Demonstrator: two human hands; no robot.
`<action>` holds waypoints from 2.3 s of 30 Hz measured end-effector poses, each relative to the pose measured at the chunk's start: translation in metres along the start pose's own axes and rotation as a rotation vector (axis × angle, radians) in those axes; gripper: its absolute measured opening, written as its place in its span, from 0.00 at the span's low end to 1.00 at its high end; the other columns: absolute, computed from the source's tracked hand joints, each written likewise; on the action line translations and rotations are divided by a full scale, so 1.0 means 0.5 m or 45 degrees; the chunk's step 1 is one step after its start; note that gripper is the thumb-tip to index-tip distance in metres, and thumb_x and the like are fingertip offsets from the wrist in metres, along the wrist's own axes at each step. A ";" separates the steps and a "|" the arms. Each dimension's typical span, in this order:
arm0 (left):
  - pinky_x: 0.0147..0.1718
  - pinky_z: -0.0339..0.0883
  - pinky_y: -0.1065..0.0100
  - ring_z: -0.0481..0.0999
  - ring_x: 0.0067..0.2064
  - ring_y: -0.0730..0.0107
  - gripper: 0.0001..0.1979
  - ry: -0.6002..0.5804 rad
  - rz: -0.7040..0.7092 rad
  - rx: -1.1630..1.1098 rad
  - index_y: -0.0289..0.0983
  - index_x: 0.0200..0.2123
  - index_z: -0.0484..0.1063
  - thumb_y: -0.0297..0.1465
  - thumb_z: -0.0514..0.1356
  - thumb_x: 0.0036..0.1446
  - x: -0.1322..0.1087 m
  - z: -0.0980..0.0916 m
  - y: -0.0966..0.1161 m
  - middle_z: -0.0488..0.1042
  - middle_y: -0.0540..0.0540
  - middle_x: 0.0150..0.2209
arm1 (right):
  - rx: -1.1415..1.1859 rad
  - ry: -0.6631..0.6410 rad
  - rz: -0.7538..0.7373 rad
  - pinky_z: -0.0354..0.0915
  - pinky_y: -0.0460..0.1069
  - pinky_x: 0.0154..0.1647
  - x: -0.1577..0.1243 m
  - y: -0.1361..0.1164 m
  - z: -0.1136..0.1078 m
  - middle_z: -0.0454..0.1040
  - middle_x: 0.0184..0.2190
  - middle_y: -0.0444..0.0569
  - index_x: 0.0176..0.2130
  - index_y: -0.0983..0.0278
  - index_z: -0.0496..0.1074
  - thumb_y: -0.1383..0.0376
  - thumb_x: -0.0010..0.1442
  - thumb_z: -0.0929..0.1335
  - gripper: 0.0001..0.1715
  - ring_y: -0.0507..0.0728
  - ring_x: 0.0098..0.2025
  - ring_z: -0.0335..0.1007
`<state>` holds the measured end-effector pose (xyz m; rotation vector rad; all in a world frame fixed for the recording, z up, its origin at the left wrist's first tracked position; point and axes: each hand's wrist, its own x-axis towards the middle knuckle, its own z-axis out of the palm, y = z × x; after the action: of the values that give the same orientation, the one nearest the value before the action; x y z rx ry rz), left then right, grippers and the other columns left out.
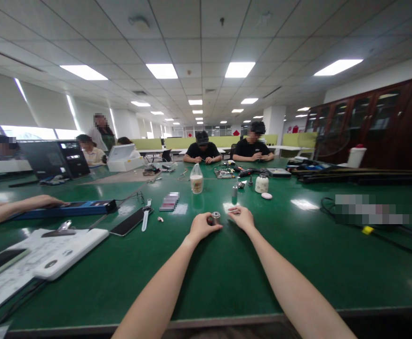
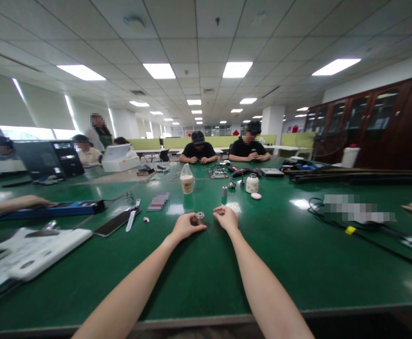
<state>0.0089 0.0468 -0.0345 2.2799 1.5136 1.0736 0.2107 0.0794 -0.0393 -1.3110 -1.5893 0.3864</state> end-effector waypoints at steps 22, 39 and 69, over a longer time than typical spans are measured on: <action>0.27 0.61 0.70 0.75 0.29 0.66 0.23 -0.010 0.001 -0.008 0.37 0.32 0.76 0.49 0.67 0.40 0.005 0.007 -0.012 0.77 0.48 0.28 | 0.161 -0.116 -0.357 0.69 0.49 0.41 -0.019 -0.109 0.034 0.80 0.30 0.43 0.32 0.60 0.76 0.68 0.53 0.67 0.07 0.54 0.35 0.77; 0.26 0.60 0.71 0.75 0.28 0.66 0.23 -0.011 -0.008 -0.031 0.36 0.32 0.76 0.49 0.67 0.40 0.004 0.005 -0.009 0.77 0.48 0.27 | 0.181 -0.051 -0.297 0.68 0.51 0.42 -0.030 -0.112 0.032 0.80 0.29 0.42 0.39 0.59 0.73 0.62 0.50 0.72 0.14 0.56 0.35 0.77; 0.27 0.62 0.70 0.74 0.29 0.65 0.23 -0.011 -0.026 -0.020 0.36 0.33 0.77 0.49 0.67 0.40 0.000 -0.001 0.000 0.77 0.47 0.28 | 0.062 -0.005 -0.055 0.71 0.54 0.39 0.001 0.002 0.007 0.81 0.29 0.46 0.34 0.60 0.77 0.66 0.49 0.71 0.08 0.59 0.34 0.78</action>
<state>0.0088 0.0465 -0.0343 2.2511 1.5159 1.0652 0.2082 0.0815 -0.0413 -1.2375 -1.5995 0.3990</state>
